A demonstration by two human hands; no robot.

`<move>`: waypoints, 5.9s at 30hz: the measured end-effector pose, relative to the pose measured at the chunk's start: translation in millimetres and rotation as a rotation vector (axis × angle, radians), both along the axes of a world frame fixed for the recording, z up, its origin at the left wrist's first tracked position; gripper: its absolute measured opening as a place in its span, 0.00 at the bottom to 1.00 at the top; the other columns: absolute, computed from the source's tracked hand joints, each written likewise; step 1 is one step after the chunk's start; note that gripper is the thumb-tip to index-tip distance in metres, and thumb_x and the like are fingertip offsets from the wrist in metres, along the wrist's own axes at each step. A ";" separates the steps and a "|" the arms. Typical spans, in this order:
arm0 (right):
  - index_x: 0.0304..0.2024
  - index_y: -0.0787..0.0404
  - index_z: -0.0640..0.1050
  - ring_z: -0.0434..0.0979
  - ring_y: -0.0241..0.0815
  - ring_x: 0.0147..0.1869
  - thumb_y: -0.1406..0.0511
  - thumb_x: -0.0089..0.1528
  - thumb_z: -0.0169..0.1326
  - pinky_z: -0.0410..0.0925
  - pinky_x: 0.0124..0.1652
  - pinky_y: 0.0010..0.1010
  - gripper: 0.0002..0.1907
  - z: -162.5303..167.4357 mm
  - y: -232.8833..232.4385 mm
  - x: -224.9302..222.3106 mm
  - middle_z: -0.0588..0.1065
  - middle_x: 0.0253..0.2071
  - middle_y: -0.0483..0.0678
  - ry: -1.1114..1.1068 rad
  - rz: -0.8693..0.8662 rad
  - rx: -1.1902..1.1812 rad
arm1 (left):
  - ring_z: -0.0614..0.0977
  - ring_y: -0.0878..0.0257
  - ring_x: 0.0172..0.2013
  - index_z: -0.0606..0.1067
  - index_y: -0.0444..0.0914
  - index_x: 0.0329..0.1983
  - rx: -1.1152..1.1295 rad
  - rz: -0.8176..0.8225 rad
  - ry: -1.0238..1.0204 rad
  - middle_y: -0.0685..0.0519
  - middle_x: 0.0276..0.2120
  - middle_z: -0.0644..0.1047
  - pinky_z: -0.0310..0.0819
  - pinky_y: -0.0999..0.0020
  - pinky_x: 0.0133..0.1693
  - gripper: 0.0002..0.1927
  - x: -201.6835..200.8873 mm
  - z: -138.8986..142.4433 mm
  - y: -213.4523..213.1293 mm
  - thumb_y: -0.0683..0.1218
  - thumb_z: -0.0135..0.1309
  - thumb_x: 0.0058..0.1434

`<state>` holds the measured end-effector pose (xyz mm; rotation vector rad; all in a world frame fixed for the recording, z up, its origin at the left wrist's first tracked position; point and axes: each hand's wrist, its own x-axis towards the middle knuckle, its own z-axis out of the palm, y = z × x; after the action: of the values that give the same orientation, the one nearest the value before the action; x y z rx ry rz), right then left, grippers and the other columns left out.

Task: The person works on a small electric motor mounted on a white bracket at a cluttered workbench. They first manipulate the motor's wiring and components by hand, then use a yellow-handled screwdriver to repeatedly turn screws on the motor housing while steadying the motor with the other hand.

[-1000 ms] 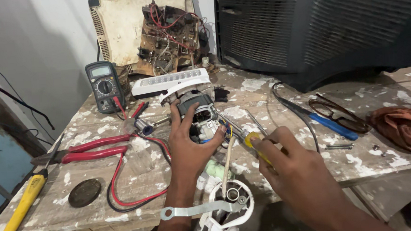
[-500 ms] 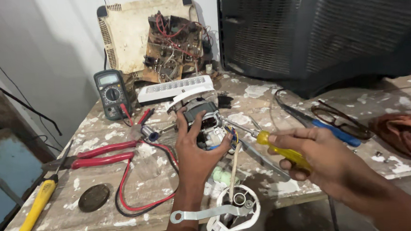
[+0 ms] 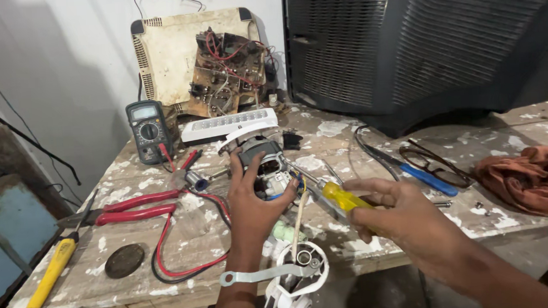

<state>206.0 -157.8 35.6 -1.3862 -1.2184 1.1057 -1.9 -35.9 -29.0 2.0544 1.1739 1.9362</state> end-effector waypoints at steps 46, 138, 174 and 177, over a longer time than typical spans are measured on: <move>0.57 0.62 0.77 0.82 0.41 0.34 0.66 0.61 0.59 0.72 0.35 0.33 0.21 -45.7 3.5 -2.3 0.80 0.36 0.50 -0.736 -0.030 0.630 | 0.78 0.41 0.59 0.77 0.34 0.56 -0.023 -0.012 0.006 0.33 0.67 0.66 0.76 0.55 0.55 0.37 -1.4 7.1 -8.2 0.52 0.73 0.43; 0.65 0.50 0.71 0.82 0.46 0.28 0.58 0.65 0.54 0.75 0.28 0.37 0.25 -34.4 -3.7 -15.3 0.79 0.34 0.50 -1.339 -0.027 0.587 | 0.76 0.38 0.60 0.77 0.33 0.55 0.039 0.012 0.032 0.31 0.66 0.65 0.75 0.54 0.55 0.36 -1.9 0.2 -1.9 0.53 0.73 0.45; 0.48 0.64 0.77 0.81 0.47 0.25 0.59 0.59 0.62 0.74 0.24 0.38 0.20 -59.6 -3.3 -23.7 0.78 0.27 0.52 -1.332 -0.192 0.887 | 0.75 0.38 0.61 0.77 0.34 0.56 0.013 0.001 0.030 0.32 0.66 0.65 0.74 0.53 0.56 0.37 0.0 4.3 -6.5 0.53 0.73 0.44; 0.47 0.57 0.77 0.80 0.32 0.21 0.59 0.62 0.57 0.69 0.21 0.29 0.14 -65.6 2.8 -23.5 0.78 0.24 0.42 -0.690 -0.349 0.443 | 0.75 0.38 0.61 0.77 0.34 0.56 0.010 0.000 0.023 0.32 0.66 0.65 0.74 0.53 0.56 0.37 -0.6 3.5 -5.3 0.54 0.73 0.45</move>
<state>182.5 -155.1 -30.0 -1.5877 -1.5001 0.0786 -2.4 -41.2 -25.6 2.0872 1.1717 1.9279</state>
